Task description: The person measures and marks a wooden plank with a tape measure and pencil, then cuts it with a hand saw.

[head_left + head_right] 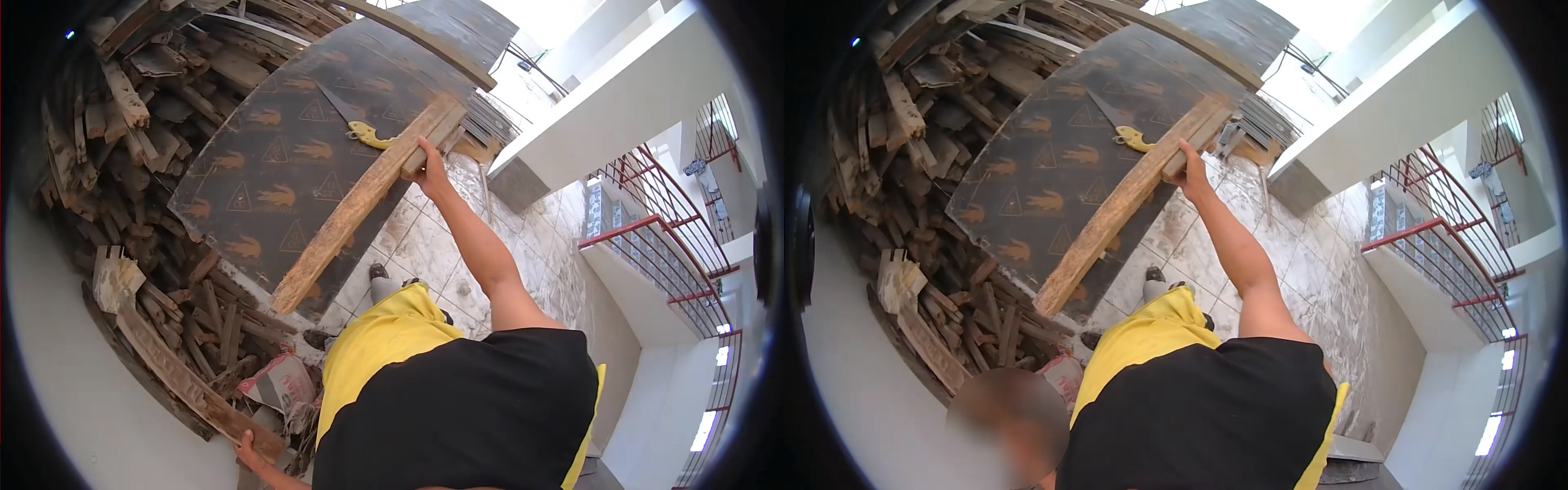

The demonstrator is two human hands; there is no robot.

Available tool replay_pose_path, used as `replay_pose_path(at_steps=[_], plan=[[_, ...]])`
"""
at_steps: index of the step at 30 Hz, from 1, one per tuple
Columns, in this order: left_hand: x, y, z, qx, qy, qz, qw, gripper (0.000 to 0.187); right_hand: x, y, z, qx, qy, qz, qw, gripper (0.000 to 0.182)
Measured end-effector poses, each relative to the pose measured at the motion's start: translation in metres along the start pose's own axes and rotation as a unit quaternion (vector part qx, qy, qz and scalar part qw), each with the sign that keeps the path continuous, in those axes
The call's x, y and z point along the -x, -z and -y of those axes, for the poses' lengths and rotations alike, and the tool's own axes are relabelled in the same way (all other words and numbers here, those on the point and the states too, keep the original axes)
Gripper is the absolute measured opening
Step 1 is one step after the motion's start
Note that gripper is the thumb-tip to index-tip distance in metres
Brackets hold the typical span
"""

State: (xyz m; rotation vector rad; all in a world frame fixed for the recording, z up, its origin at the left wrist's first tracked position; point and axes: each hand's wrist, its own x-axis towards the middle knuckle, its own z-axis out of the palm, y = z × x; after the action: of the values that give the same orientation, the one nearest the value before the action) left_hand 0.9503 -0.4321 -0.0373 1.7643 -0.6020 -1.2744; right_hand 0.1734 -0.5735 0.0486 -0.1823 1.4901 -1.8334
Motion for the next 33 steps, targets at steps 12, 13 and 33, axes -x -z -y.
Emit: replay_pose_path(at_steps=[12,13,33], plan=[[0.076,-0.295,-0.161,-0.189,-0.110,0.306,0.927,0.077,-0.175,0.017,0.029,0.120,-0.051,0.024,0.991,0.061],[0.070,-0.325,-0.166,-0.188,-0.115,0.341,0.914,0.078,-0.184,0.018,0.029,0.114,-0.059,0.043,0.991,0.062],[0.012,-0.582,-0.160,-0.248,-0.054,0.576,0.777,0.053,-0.192,0.023,0.014,0.106,-0.072,0.108,0.986,0.065]])
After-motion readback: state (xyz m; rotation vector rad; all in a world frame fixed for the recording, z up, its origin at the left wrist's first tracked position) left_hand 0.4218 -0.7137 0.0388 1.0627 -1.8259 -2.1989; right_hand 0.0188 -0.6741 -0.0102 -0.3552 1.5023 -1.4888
